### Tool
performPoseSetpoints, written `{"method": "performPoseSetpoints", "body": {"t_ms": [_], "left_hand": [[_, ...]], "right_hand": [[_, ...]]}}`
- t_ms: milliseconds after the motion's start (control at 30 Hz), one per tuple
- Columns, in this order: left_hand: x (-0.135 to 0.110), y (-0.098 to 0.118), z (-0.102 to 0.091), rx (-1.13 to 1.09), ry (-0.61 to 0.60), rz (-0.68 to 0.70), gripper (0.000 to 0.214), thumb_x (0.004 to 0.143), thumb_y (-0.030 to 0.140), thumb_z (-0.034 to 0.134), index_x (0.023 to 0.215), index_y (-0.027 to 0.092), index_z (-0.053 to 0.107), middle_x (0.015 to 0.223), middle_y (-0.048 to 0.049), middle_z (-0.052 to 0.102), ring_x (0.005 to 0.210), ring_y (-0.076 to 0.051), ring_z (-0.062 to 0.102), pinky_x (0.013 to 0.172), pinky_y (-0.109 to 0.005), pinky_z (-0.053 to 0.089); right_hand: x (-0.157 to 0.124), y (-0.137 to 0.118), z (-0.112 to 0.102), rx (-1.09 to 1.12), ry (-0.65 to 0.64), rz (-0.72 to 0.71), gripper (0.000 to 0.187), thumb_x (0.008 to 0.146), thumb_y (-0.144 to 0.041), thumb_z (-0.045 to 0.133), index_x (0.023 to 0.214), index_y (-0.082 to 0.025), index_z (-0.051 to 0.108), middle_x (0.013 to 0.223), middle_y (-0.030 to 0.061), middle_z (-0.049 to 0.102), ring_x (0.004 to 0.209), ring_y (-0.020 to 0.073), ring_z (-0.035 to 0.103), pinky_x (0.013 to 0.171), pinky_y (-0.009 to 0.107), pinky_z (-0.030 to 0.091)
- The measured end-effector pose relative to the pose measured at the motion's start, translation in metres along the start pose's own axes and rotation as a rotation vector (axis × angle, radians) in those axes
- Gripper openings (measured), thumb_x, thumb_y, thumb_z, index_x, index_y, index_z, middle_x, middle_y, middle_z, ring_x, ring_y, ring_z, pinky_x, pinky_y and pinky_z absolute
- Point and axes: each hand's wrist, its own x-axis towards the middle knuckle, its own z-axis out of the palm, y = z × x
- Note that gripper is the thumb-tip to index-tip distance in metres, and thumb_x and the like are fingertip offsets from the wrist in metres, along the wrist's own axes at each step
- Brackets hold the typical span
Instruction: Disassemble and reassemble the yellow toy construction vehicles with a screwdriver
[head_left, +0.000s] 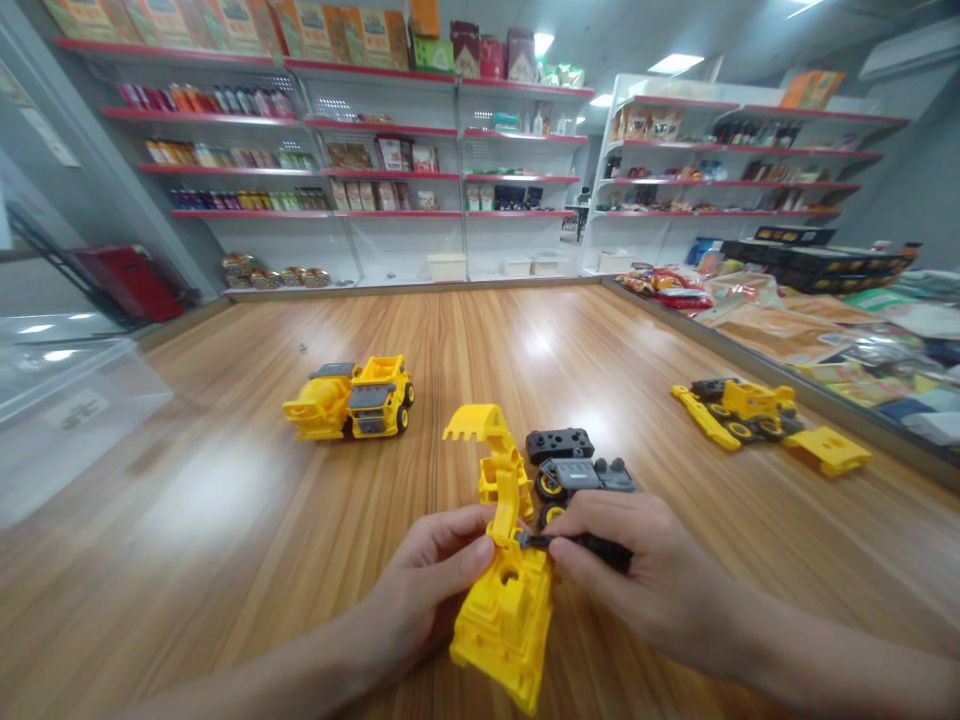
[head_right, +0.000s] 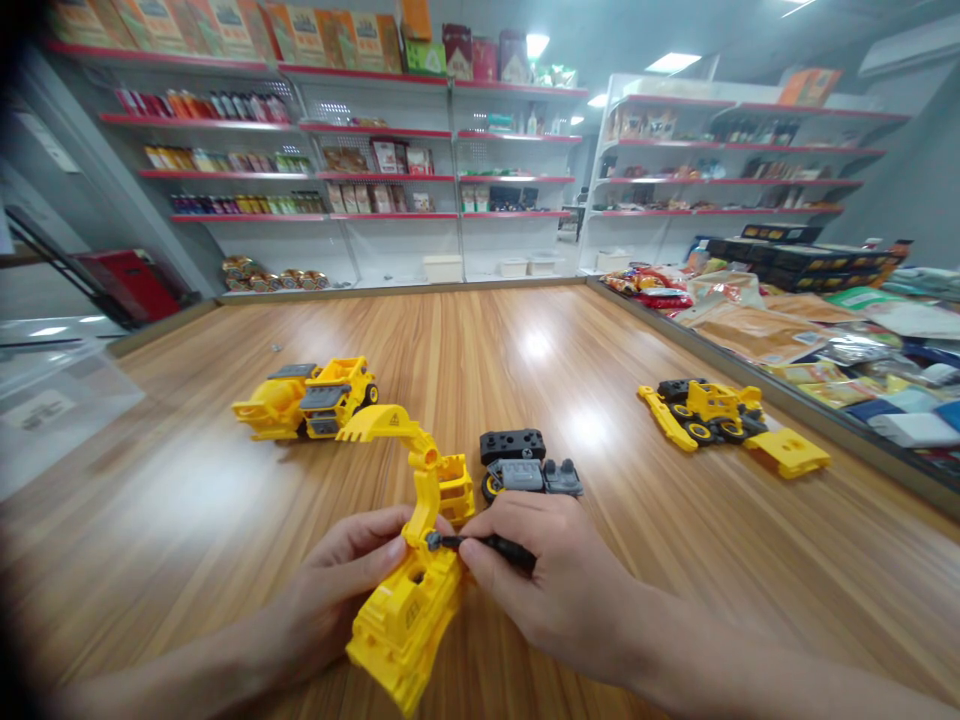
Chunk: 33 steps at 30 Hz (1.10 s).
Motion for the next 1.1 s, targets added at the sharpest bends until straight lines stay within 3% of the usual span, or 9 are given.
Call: {"method": "performPoseSetpoints", "body": {"t_ms": [467, 700, 933, 1100], "left_hand": [[0.001, -0.007, -0.012, 0.22, 0.005, 0.037, 0.031, 0.093, 0.023, 0.055, 0.122, 0.018, 0.066, 0.109, -0.01, 0.072, 0.094, -0.017, 0.065, 0.085, -0.028, 0.047], [0.0, -0.006, -0.011, 0.241, -0.023, 0.067, 0.031, 0.093, 0.023, 0.055, 0.122, 0.017, 0.066, 0.101, -0.0087, 0.073, 0.087, -0.015, 0.065, 0.077, -0.024, 0.048], [-0.001, -0.004, -0.007, 0.269, -0.018, 0.06, 0.031, 0.093, 0.024, 0.056, 0.122, 0.018, 0.066, 0.101, -0.0085, 0.073, 0.087, -0.014, 0.064, 0.077, -0.023, 0.048], [-0.002, -0.001, -0.004, 0.296, -0.009, 0.054, 0.029, 0.092, 0.027, 0.058, 0.117, 0.019, 0.07, 0.096, -0.0068, 0.074, 0.083, -0.014, 0.064, 0.074, -0.022, 0.047]], "right_hand": [[-0.003, 0.004, -0.001, -0.042, 0.046, -0.122, 0.01, 0.088, -0.011, 0.057, 0.085, -0.014, 0.067, 0.075, 0.0019, 0.063, 0.066, 0.0097, 0.058, 0.061, 0.021, 0.043], [-0.004, 0.0, -0.002, -0.049, 0.017, -0.081, 0.011, 0.087, -0.01, 0.056, 0.08, -0.015, 0.063, 0.069, -0.0013, 0.062, 0.06, 0.0075, 0.056, 0.057, 0.02, 0.04], [-0.008, 0.006, 0.0, -0.193, 0.011, -0.215, 0.009, 0.089, -0.011, 0.055, 0.089, -0.016, 0.063, 0.076, 0.0016, 0.062, 0.066, 0.0122, 0.055, 0.061, 0.025, 0.039], [-0.01, 0.002, 0.0, -0.172, 0.006, -0.2, 0.01, 0.088, -0.008, 0.054, 0.086, -0.015, 0.061, 0.073, 0.0006, 0.059, 0.063, 0.0116, 0.053, 0.058, 0.025, 0.037]]}}
